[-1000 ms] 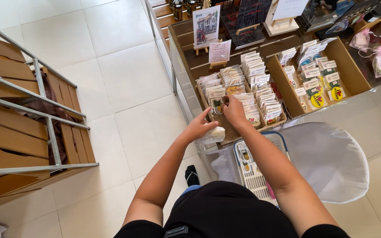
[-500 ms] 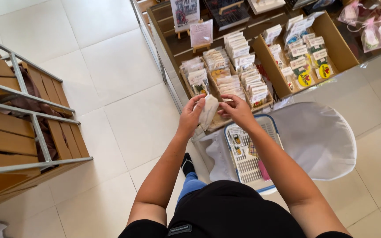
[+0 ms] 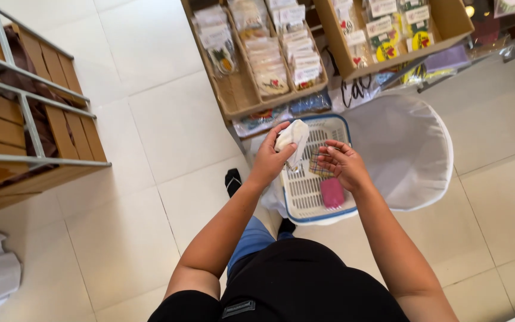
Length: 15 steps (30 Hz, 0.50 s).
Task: Selecting various small merchandise packets from a display rack and placing them into a white shopping basket.
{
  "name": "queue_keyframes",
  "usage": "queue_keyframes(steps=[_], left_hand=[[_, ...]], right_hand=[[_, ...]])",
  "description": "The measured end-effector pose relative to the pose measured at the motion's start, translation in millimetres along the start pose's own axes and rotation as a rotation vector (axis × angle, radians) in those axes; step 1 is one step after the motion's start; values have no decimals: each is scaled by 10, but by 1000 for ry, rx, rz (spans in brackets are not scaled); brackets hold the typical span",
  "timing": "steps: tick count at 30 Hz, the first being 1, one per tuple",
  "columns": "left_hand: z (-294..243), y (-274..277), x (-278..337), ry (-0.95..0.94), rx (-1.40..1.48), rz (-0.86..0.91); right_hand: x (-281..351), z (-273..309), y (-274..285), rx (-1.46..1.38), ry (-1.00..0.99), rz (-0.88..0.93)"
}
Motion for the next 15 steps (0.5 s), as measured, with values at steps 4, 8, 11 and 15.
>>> queue_keyframes(steps=[4,8,11,15], left_hand=[[392,-269,248,18,-106,-24],[751,-251,336,143,-82,-117],[955,-142,345,198,-73,-179],[1285,76,264,243,-90,-246]], right_hand=[[120,-292,383,-30,-75,-10],[5,-576,613,-35,-158,-15],[-138,-812,692,-44,-201,-31],[-570,-1396,931,-19,-256,-64]])
Point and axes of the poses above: each hand's wrist, its own x-axis away from the middle knuckle, its own y-axis out of the back of the hand, z = x × y, the point moved 9 cm from there along -x, towards the middle knuckle, and after that the axes turned 2 degrees about x, right-handed, at the moved point
